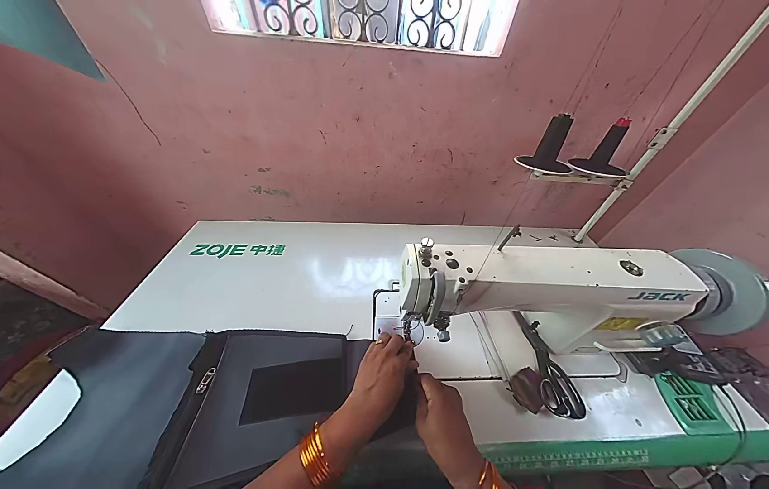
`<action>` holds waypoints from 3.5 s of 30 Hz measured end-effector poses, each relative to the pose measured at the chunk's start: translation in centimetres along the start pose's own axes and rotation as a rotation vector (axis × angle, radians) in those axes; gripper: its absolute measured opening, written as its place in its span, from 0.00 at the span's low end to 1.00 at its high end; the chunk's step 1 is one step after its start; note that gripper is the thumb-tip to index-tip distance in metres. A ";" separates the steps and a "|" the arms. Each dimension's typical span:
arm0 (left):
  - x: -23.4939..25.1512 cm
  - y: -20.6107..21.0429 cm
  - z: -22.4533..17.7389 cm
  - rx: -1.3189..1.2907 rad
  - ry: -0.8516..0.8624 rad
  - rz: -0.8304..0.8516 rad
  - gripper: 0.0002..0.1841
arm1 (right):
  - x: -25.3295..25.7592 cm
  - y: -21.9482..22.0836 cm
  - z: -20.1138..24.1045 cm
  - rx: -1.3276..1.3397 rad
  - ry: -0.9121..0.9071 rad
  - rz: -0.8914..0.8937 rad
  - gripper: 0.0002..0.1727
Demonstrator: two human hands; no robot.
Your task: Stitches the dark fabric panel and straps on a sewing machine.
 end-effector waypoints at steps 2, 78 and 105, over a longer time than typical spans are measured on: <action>1.0 0.1 0.9 -0.044 0.029 -0.030 0.14 | 1.2 0.1 -0.1 0.010 0.023 0.028 0.09; -4.4 -1.0 -1.7 -0.110 0.021 -0.343 0.05 | 4.8 -1.3 -1.2 0.343 0.381 0.195 0.07; -4.8 0.6 -2.8 -0.014 0.127 -0.435 0.12 | -2.2 -6.3 0.0 0.323 0.109 0.246 0.11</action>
Point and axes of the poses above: each hand's wrist, its own x-axis towards the middle knuckle, its own y-axis out of the palm, z = x × y, the point moved 4 cm from there along x, towards the middle knuckle, and after that the axes turned 9 degrees about x, right-handed, at the moved point
